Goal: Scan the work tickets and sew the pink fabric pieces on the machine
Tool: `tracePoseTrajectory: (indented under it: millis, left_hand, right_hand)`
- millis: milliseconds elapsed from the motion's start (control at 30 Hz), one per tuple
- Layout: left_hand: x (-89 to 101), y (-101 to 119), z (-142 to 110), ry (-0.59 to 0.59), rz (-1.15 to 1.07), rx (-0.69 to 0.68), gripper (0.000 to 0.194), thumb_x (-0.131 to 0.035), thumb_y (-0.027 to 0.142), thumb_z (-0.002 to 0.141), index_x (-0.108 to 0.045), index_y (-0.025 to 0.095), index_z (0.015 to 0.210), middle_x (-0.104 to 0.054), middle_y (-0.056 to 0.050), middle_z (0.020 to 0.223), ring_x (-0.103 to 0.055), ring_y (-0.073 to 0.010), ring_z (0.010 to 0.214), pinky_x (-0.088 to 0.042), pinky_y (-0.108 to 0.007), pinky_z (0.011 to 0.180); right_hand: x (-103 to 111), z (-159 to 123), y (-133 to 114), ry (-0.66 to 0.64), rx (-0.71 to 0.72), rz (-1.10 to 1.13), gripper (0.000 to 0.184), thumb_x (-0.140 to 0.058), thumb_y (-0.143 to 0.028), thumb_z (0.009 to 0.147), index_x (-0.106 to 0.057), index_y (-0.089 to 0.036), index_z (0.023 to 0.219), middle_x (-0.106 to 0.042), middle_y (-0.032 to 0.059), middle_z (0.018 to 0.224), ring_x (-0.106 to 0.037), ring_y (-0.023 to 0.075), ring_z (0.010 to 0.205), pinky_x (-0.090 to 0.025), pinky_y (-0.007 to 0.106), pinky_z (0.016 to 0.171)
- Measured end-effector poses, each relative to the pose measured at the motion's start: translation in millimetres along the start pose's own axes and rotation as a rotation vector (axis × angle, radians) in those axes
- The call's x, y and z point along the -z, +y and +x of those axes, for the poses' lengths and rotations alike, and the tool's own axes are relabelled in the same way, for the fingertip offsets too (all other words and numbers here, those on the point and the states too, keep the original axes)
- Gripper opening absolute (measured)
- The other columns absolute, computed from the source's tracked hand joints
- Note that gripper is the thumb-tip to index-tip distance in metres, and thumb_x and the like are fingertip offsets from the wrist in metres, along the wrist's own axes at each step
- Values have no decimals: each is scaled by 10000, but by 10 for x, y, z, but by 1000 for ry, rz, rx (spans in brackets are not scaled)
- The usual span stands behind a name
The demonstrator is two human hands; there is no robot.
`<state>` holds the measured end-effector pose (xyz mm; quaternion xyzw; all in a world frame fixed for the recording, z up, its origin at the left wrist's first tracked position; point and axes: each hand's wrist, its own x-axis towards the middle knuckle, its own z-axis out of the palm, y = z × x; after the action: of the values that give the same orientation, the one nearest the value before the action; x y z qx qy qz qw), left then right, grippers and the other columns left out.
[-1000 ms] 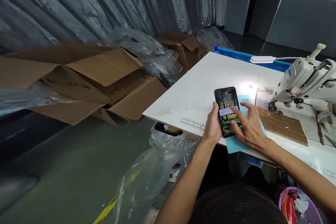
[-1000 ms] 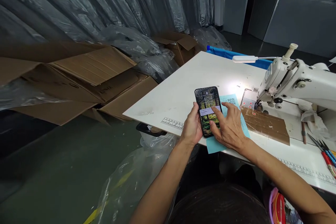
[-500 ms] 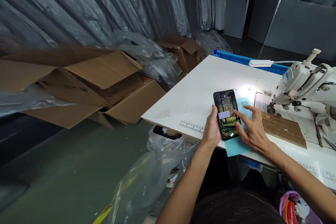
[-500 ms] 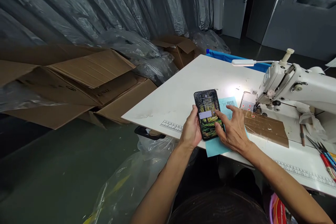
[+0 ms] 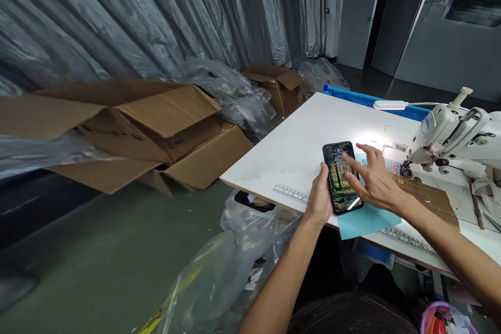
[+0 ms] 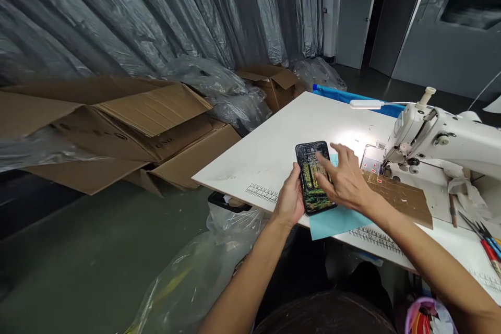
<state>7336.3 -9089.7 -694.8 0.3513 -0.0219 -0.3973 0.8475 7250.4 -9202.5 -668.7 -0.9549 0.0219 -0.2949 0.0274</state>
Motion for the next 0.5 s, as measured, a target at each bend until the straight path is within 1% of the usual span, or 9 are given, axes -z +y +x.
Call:
tracePoseTrajectory:
  millis: [67, 100, 133, 167, 200, 267, 333, 433, 500]
  left_hand:
    - [11, -1, 6, -2, 17, 2, 392, -537, 462, 944, -730, 122, 966, -766, -111, 988, -690, -250, 1075, -512, -362, 1005]
    - [15, 1, 7, -2, 25, 4, 405, -530, 467, 948, -731, 116, 965, -767, -111, 973, -693, -248, 1065, -513, -359, 1000]
    - [20, 5, 8, 1, 33, 7, 415, -523, 469, 952, -731, 111, 967, -768, -110, 963, -697, -245, 1052, -515, -357, 994]
    - [24, 9, 7, 5, 41, 14, 422, -512, 469, 957, -732, 109, 968, -769, -109, 954, -702, -241, 1035, -518, -354, 987]
    - [27, 14, 5, 9, 49, 21, 429, -500, 468, 964, -733, 108, 963, -769, -107, 942, -708, -237, 1015, -521, -350, 978]
    - [30, 22, 0, 14, 65, 36, 444, -486, 471, 969, -735, 107, 933, -770, -104, 905, -715, -231, 982, -526, -339, 963]
    - [28, 28, -6, 18, 69, 41, 448, -505, 489, 956, -736, 109, 905, -768, -105, 881, -717, -231, 973, -526, -330, 957]
    - [11, 27, -15, 12, 56, 27, 438, -521, 487, 949, -737, 106, 926, -767, -117, 924, -706, -236, 1020, -513, -325, 979]
    - [-6, 22, -19, 24, 34, -6, 403, -486, 431, 978, -736, 115, 951, -768, -107, 961, -694, -224, 1061, -502, -318, 1001]
  right_hand:
    - [96, -217, -105, 2, 75, 49, 305, -439, -281, 983, -717, -174, 914, -473, 157, 1293, -393, 340, 1262, -434, 566, 998]
    - [139, -316, -150, 2, 96, 71, 328, -444, -238, 977, -691, -172, 772, -506, 139, 1252, -413, 326, 1249, -444, 545, 992]
    - [172, -398, -184, 12, 104, 87, 344, -448, -204, 968, -657, -172, 696, -529, 126, 1217, -432, 312, 1232, -454, 528, 983]
    - [192, -461, -207, 32, 97, 92, 329, -454, -184, 960, -648, -174, 695, -538, 120, 1197, -448, 301, 1212, -464, 519, 970]
    - [197, -502, -220, 63, 83, 87, 285, -459, -179, 955, -663, -176, 756, -534, 123, 1196, -457, 296, 1193, -474, 519, 958]
    - [166, -535, -224, 122, 56, 60, 221, -456, -192, 952, -676, -172, 967, -500, 145, 1231, -453, 299, 1178, -479, 540, 949]
    - [102, -526, -222, 135, 51, 26, 274, -439, -219, 957, -629, -149, 1142, -456, 174, 1271, -429, 314, 1195, -472, 563, 954]
    - [2, -482, -250, 84, 70, -5, 347, -415, -269, 969, -578, -127, 1240, -408, 196, 1305, -386, 336, 1234, -461, 571, 966]
    - [-47, -446, -284, 47, 79, -8, 366, -412, -298, 974, -571, -139, 1263, -382, 195, 1316, -371, 338, 1242, -460, 562, 969]
